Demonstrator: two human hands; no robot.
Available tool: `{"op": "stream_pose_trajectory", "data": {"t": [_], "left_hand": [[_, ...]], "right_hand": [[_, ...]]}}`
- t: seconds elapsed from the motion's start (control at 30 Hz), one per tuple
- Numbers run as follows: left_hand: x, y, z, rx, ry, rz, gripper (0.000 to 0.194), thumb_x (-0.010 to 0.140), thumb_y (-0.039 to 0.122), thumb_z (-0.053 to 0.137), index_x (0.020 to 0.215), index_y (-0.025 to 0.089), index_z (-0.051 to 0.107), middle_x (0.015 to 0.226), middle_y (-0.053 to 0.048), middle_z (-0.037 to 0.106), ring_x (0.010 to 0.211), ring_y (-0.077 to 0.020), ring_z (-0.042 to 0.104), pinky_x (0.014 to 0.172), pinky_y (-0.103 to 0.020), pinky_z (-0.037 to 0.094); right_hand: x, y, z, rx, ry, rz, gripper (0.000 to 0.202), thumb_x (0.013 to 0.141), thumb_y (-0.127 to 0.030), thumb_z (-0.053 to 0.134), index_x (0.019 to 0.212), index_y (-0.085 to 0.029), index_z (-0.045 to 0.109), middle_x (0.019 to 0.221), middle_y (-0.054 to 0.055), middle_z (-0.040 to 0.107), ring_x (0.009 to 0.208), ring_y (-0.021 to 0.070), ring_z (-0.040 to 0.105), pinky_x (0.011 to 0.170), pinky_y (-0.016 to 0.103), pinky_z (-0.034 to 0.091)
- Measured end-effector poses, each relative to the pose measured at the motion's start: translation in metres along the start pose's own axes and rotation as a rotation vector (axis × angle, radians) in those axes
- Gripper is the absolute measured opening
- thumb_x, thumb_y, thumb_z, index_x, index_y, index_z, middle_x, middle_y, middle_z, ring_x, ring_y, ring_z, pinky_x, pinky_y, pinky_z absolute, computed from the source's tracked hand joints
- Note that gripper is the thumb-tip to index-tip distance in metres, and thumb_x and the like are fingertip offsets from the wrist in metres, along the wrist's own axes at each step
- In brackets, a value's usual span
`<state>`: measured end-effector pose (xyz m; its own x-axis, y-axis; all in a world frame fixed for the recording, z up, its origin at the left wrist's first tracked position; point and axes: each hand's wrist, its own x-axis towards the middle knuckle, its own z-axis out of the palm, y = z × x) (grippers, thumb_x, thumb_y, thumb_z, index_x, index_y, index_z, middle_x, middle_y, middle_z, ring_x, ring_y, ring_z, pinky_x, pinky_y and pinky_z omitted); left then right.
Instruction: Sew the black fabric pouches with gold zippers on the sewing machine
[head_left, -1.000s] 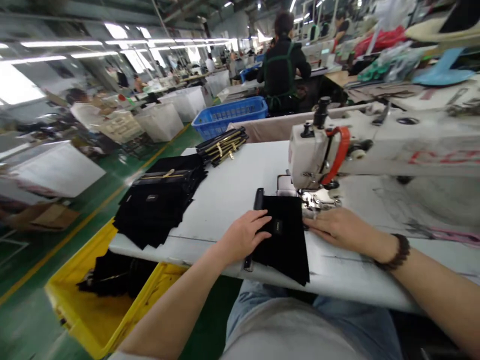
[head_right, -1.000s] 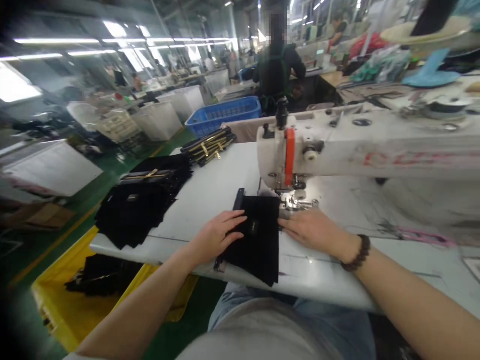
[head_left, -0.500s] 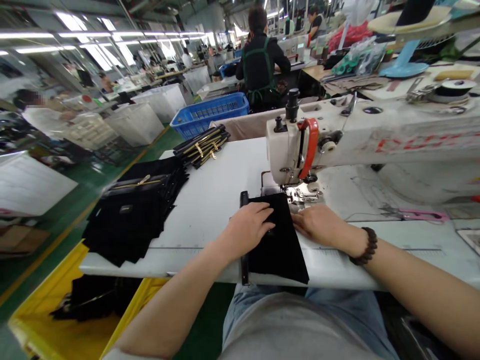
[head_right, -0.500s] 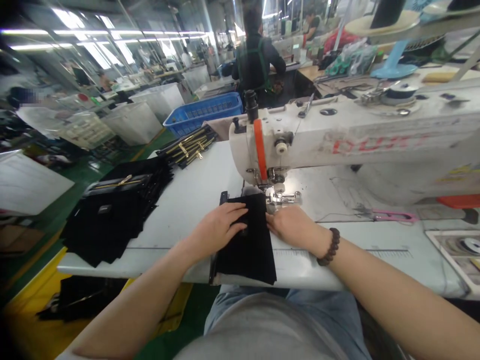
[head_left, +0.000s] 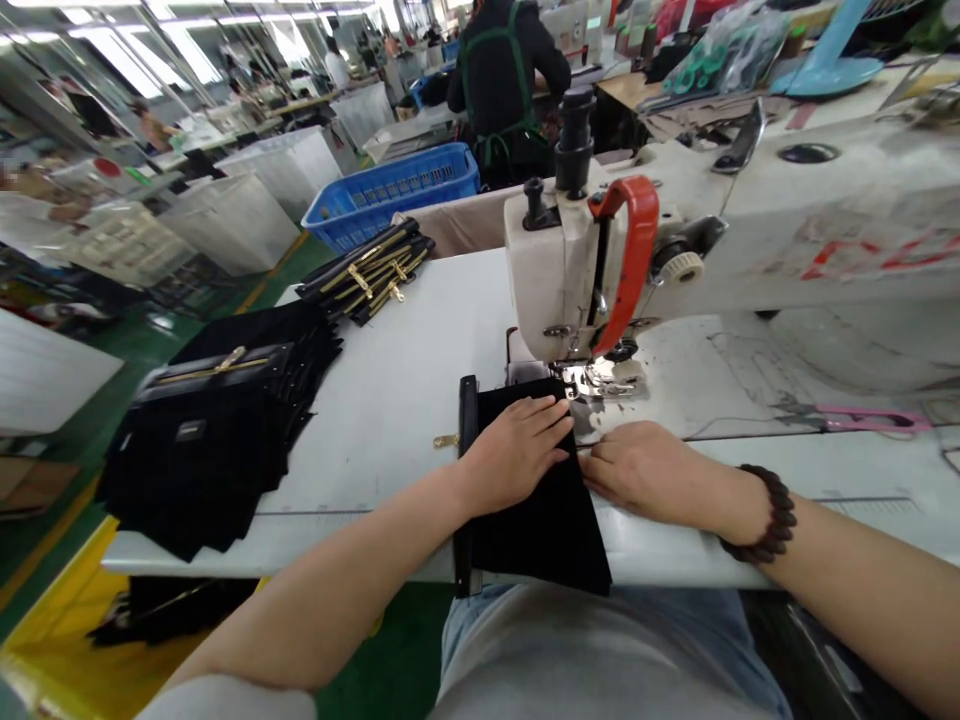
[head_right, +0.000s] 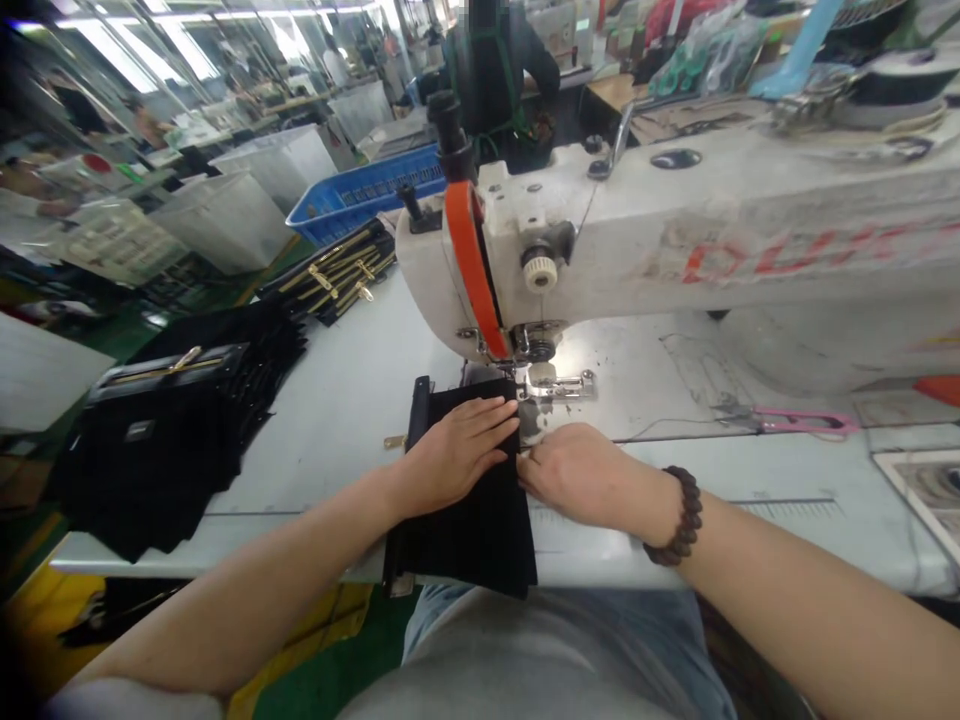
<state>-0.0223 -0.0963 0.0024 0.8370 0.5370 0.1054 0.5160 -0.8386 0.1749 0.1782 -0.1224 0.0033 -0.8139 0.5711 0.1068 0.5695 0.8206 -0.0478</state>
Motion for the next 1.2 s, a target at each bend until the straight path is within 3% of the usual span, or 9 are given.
{"op": "stream_pose_trajectory", "data": {"t": [0.33, 0.4, 0.5, 0.57, 0.63, 0.73, 0.93, 1.03, 1.2], "left_hand": [[0.008, -0.009, -0.007, -0.017, -0.123, 0.009, 0.038, 0.094, 0.031, 0.038, 0.124, 0.01, 0.048, 0.137, -0.01, 0.042, 0.13, -0.0221, 0.034, 0.109, -0.039, 0.028], [0.004, 0.001, -0.016, -0.024, -0.178, -0.02, 0.046, 0.093, 0.04, 0.039, 0.126, 0.009, 0.046, 0.138, -0.013, 0.039, 0.131, -0.0237, 0.032, 0.109, -0.041, 0.027], [-0.014, 0.028, -0.026, -0.051, -0.215, -0.035, 0.077, 0.08, 0.062, 0.047, 0.13, 0.004, 0.038, 0.139, -0.021, 0.034, 0.13, -0.0306, 0.031, 0.107, -0.047, 0.028], [-0.031, 0.045, -0.026, -0.061, -0.183, -0.017, 0.085, 0.075, 0.059, 0.058, 0.131, 0.0, 0.035, 0.139, -0.024, 0.031, 0.13, -0.0336, 0.031, 0.106, -0.049, 0.03], [-0.046, 0.054, -0.022, -0.072, -0.111, -0.015, 0.068, 0.079, 0.039, 0.061, 0.128, -0.001, 0.038, 0.138, -0.023, 0.035, 0.128, -0.0326, 0.034, 0.105, -0.047, 0.033], [-0.06, 0.053, -0.02, -0.197, 0.05, -0.05, 0.039, 0.087, 0.018, 0.045, 0.123, 0.002, 0.046, 0.131, -0.018, 0.047, 0.124, -0.0246, 0.043, 0.103, -0.039, 0.039], [-0.057, 0.052, -0.04, -0.398, 0.403, -0.277, 0.027, 0.088, 0.015, 0.046, 0.111, 0.011, 0.058, 0.114, -0.009, 0.062, 0.106, -0.0146, 0.058, 0.096, -0.027, 0.047], [-0.052, 0.066, -0.03, -0.327, 0.392, -0.149, 0.026, 0.086, 0.008, 0.045, 0.106, 0.005, 0.06, 0.112, -0.012, 0.062, 0.107, -0.0171, 0.057, 0.096, -0.029, 0.047], [-0.054, 0.076, 0.003, -0.251, 0.328, 0.017, 0.026, 0.085, 0.006, 0.041, 0.101, 0.002, 0.061, 0.109, -0.014, 0.063, 0.106, -0.0217, 0.058, 0.096, -0.036, 0.048]], "right_hand": [[0.004, 0.001, 0.002, 0.032, 0.012, 0.04, 0.023, 0.088, -0.019, 0.042, 0.072, -0.017, 0.058, 0.056, 0.002, 0.059, 0.05, 0.0145, 0.05, 0.05, 0.029, 0.025], [0.002, -0.001, -0.002, 0.045, -0.023, 0.057, 0.02, 0.087, -0.018, 0.043, 0.074, -0.017, 0.058, 0.058, 0.002, 0.059, 0.05, 0.0143, 0.05, 0.05, 0.029, 0.025], [-0.009, -0.013, -0.012, 0.044, -0.098, 0.028, 0.014, 0.084, -0.012, 0.045, 0.079, -0.016, 0.058, 0.059, 0.001, 0.057, 0.052, 0.0141, 0.049, 0.05, 0.029, 0.025], [-0.019, -0.026, -0.015, 0.06, -0.125, 0.011, 0.013, 0.084, -0.012, 0.046, 0.084, -0.017, 0.058, 0.062, 0.001, 0.057, 0.054, 0.0145, 0.049, 0.051, 0.029, 0.027], [-0.029, -0.041, -0.013, 0.084, -0.113, 0.025, 0.014, 0.085, -0.014, 0.046, 0.089, -0.017, 0.059, 0.063, 0.0, 0.056, 0.056, 0.0151, 0.049, 0.053, 0.029, 0.029], [-0.043, -0.061, -0.003, 0.084, -0.017, 0.046, 0.023, 0.086, -0.014, 0.045, 0.106, -0.014, 0.057, 0.066, 0.001, 0.057, 0.058, 0.0158, 0.05, 0.054, 0.03, 0.032], [-0.054, -0.082, 0.014, 0.054, 0.197, 0.097, 0.032, 0.087, -0.013, 0.044, 0.118, -0.007, 0.052, 0.067, 0.002, 0.057, 0.06, 0.0166, 0.049, 0.056, 0.031, 0.036], [-0.052, -0.084, 0.015, 0.047, 0.255, 0.114, 0.025, 0.087, -0.013, 0.045, 0.108, -0.009, 0.058, 0.065, 0.001, 0.055, 0.059, 0.016, 0.046, 0.055, 0.031, 0.034], [-0.052, -0.084, 0.018, 0.067, 0.353, 0.112, 0.02, 0.086, -0.012, 0.047, 0.071, -0.015, 0.059, 0.059, 0.001, 0.05, 0.057, 0.0155, 0.04, 0.054, 0.031, 0.029]]}}
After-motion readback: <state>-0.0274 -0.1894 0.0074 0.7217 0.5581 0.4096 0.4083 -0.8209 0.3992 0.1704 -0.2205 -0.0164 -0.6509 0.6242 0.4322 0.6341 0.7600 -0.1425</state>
